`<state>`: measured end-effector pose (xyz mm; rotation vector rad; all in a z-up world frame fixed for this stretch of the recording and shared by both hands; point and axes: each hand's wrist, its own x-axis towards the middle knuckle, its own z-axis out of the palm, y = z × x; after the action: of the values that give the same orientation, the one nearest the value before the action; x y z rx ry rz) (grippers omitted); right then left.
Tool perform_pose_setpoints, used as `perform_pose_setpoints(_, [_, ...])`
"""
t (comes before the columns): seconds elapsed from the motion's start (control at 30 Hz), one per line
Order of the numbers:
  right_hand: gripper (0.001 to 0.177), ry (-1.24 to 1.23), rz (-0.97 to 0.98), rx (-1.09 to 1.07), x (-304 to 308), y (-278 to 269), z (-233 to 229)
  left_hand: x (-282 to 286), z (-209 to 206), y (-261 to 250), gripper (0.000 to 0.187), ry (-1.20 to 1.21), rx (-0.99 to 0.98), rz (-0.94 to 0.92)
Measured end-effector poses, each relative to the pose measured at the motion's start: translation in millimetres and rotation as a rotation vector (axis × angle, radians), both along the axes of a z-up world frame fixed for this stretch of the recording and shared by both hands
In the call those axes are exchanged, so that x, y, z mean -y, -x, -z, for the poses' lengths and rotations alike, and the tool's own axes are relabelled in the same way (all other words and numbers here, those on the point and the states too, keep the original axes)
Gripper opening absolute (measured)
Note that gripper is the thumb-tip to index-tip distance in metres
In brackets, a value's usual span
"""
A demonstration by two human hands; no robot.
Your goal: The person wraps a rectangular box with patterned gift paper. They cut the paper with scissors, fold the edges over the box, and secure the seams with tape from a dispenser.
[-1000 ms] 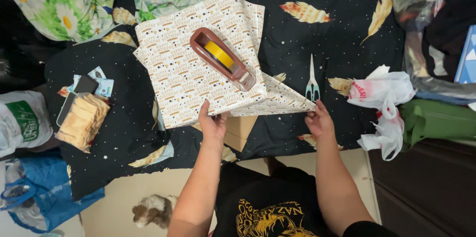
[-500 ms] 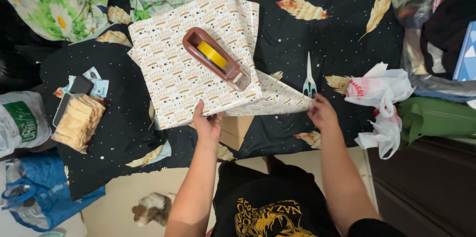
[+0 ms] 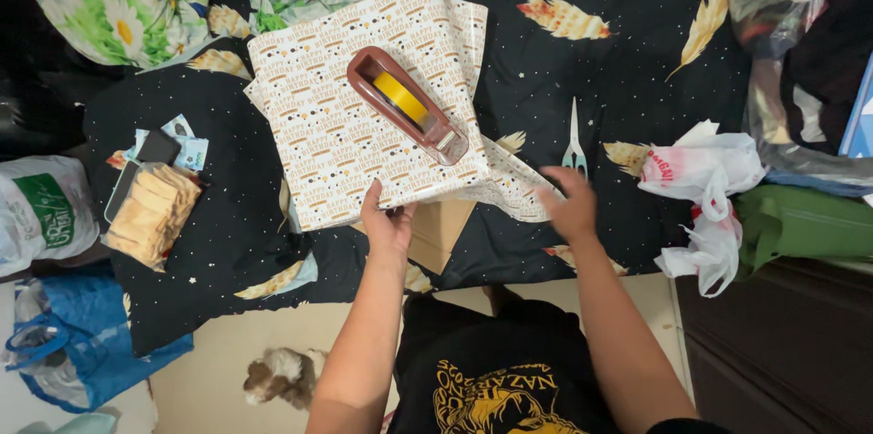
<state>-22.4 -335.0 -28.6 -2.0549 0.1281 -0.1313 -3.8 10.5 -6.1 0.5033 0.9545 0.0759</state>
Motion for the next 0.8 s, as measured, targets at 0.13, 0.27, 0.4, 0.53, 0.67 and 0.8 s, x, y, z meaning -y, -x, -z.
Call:
perform_pose_setpoints(0.13, [0.050, 0.224, -0.284, 0.216, -33.9, -30.2, -46.0, 0.6, -1.1, 0.2, 0.057, -0.011, -0.011, -0.004])
perform_pose_setpoints(0.27, [0.022, 0.292, -0.269, 0.167, -41.8, -34.5, -46.7, 0.5, -0.7, 0.2, 0.058, -0.032, -0.045, 0.005])
perform_pose_setpoints(0.4, [0.008, 0.415, -0.258, 0.243, -21.7, -20.2, -9.7, -2.0, 1.1, 2.4, 0.057, -0.013, 0.008, 0.026])
perform_pose_setpoints(0.53, [0.011, 0.534, -0.300, 0.142, 25.3, 6.5, 36.5, -2.3, 3.7, 2.8, 0.056, -0.005, 0.002, 0.028])
perform_pose_setpoints(0.67, [0.016, 0.658, -0.197, -0.022, 73.0, 40.5, 59.1, -2.5, 2.7, -0.2, 0.056, 0.006, -0.032, 0.000])
perform_pose_setpoints(0.8, [0.022, 0.647, 0.021, 0.011, 78.4, 53.9, 37.8, -2.4, 2.0, -0.9, 0.057, -0.010, -0.067, 0.011])
